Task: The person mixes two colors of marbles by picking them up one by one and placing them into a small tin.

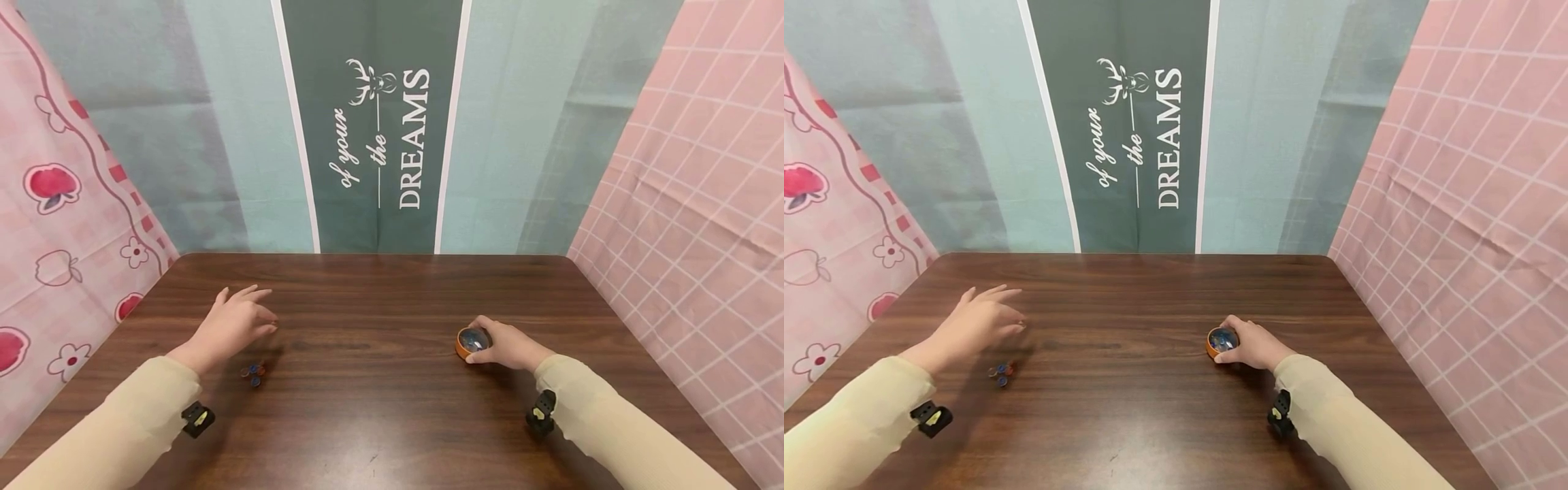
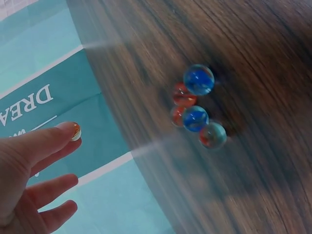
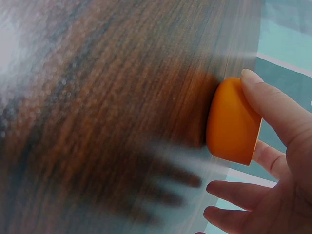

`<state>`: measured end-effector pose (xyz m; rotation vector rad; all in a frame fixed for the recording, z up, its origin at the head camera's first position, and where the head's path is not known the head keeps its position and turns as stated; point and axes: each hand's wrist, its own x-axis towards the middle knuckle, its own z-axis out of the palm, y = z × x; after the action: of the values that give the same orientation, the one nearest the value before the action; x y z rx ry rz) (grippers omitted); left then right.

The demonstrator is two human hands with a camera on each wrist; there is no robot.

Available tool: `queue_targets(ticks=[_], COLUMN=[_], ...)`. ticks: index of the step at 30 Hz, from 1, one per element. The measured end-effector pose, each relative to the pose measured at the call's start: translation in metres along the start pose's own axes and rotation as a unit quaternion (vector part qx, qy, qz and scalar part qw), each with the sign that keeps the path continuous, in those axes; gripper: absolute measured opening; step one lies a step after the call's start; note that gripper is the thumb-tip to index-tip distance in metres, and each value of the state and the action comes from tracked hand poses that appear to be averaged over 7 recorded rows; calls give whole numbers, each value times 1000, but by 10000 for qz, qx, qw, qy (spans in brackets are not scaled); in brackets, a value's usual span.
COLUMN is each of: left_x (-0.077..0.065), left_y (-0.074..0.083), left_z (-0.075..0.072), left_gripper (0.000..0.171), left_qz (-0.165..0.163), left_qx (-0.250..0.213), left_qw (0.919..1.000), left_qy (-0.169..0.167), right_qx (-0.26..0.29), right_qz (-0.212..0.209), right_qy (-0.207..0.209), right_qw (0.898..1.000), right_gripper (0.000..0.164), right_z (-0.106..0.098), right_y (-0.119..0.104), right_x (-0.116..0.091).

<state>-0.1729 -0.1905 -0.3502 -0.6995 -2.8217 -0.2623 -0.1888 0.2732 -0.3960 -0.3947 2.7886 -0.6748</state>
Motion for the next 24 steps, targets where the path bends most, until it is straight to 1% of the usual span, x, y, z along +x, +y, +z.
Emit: queue_targets(ticks=[6, 13, 24], left_x=[5, 13, 24], left_y=[5, 11, 27], left_z=[3, 7, 10], left_gripper=[7, 8, 10], left_qz=[34, 150, 174], left_qx=[21, 55, -3], left_qw=[10000, 9998, 9998], left_qy=[22, 147, 88], right_qx=[-10, 3, -14], right_qz=[32, 32, 9], right_qy=[14, 22, 46], right_qw=[10000, 10000, 10000], right_gripper=[63, 63, 63], right_z=[1, 1, 0], right_y=[-1, -3, -3], right_x=[-1, -3, -3])
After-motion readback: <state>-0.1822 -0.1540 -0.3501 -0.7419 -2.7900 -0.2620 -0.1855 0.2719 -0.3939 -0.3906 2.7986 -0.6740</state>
